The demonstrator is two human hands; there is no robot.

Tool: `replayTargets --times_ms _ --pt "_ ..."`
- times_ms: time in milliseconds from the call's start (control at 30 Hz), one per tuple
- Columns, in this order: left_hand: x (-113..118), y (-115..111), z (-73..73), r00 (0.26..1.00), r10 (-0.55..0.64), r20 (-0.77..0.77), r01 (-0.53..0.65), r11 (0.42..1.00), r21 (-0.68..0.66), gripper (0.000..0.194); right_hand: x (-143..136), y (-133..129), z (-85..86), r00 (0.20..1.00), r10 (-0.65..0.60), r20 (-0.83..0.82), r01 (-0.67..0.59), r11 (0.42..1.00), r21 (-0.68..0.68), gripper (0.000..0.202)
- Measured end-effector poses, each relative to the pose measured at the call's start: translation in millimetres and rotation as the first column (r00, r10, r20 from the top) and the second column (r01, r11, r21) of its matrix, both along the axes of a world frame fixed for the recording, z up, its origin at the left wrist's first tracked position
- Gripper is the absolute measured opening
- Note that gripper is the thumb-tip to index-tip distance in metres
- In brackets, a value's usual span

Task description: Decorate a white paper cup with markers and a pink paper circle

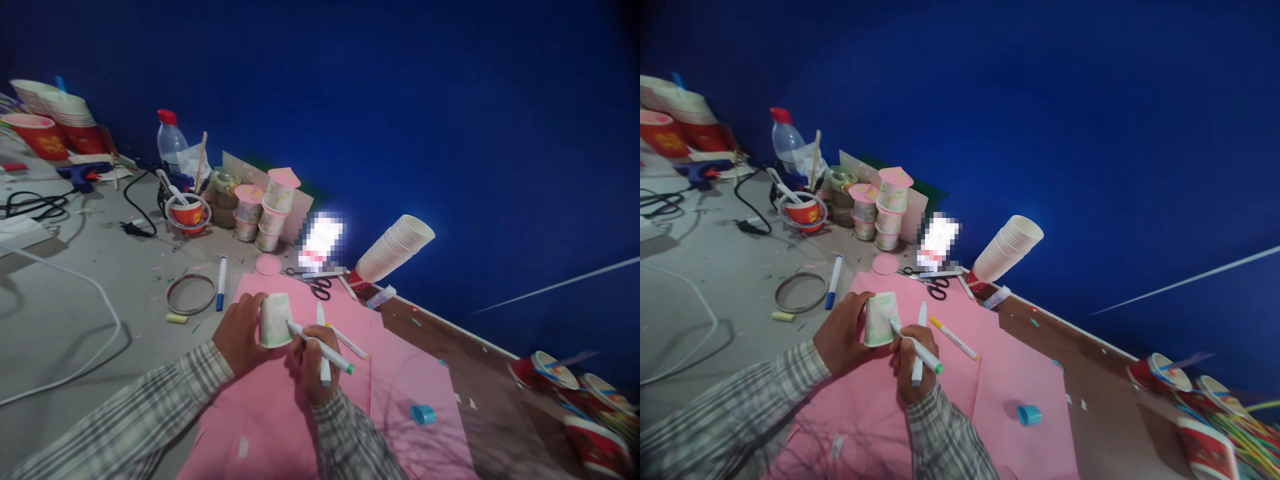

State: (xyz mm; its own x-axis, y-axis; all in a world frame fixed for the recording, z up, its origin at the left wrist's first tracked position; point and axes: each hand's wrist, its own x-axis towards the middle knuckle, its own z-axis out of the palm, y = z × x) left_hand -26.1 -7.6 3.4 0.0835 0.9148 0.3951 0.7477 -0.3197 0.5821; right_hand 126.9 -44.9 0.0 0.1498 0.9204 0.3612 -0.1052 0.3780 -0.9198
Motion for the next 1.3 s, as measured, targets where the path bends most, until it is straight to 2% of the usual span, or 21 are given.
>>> replayTargets --times_ms 633,900,1133,1300 --pt "-0.6 0.3 3.0 1.000 0.000 -0.012 -0.001 1.000 -0.005 0.073 1.1 -5.3 -0.3 0.992 0.037 0.121 -0.042 0.998 0.040 0.009" --pt "1.1 -0.6 2.9 1.000 0.022 -0.002 -0.022 1.000 -0.010 0.078 2.2 0.4 -3.6 0.998 -0.022 0.065 0.023 1.000 -0.004 0.010" --pt "0.2 -0.5 2.4 1.000 0.024 -0.010 -0.024 1.000 -0.001 0.074 0.7 -1.7 0.4 0.999 0.019 0.037 -0.019 1.000 -0.006 0.009" --pt "0.5 0.1 2.7 1.000 0.015 -0.014 -0.015 1.000 -0.004 0.073 1.0 -4.4 1.0 0.996 0.041 0.084 -0.041 0.999 0.006 0.010"
